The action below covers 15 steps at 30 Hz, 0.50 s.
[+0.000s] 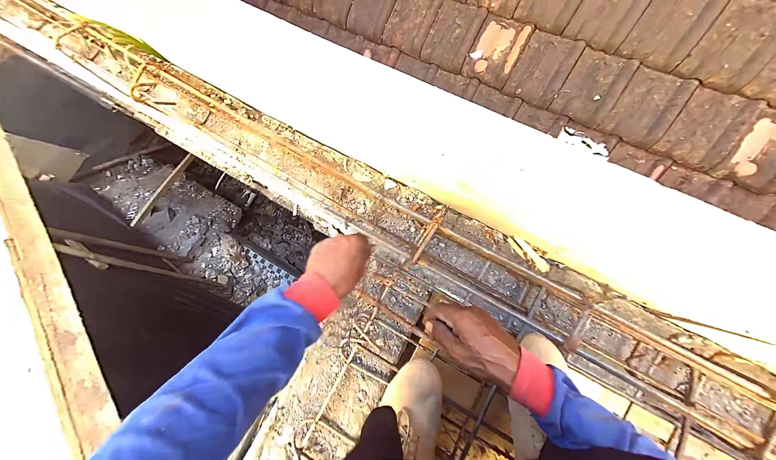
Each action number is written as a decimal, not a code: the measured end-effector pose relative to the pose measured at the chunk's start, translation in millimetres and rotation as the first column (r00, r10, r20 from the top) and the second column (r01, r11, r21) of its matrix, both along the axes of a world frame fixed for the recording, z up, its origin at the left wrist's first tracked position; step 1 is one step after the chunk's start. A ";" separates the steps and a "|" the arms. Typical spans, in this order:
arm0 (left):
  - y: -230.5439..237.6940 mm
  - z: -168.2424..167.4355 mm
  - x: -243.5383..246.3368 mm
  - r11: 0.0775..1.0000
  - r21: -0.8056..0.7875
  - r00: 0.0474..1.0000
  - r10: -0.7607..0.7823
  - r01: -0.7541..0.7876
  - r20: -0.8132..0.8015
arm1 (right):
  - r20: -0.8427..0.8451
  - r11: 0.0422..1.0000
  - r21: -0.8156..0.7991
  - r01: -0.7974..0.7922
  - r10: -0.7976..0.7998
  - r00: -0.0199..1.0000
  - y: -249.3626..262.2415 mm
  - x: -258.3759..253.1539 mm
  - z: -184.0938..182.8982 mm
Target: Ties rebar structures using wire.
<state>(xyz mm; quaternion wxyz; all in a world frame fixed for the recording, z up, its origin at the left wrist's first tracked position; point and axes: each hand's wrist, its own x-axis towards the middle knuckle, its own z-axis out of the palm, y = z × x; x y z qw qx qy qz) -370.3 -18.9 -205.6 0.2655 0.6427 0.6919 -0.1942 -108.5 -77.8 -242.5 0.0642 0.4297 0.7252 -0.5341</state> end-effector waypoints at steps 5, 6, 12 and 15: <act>-53.5 -23.2 -35.3 0.998 -0.055 0.998 -0.040 0.037 -0.058 | 0.042 0.997 -0.077 0.016 -0.013 0.999 7.4 11.7 10.8; -67.1 -24.6 -30.9 0.996 -0.058 0.994 -0.068 0.063 -0.089 | 0.058 0.995 -0.096 0.026 -0.020 0.998 7.8 15.1 11.6; -96.0 -26.8 5.4 0.987 -0.109 0.975 -0.135 0.116 -0.179 | 0.107 0.990 -0.111 0.084 -0.072 0.992 2.7 29.8 13.8; -96.8 -14.8 33.0 0.987 -0.111 0.956 -0.143 0.117 -0.258 | 0.142 0.989 -0.104 0.109 -0.093 0.985 2.8 33.7 21.0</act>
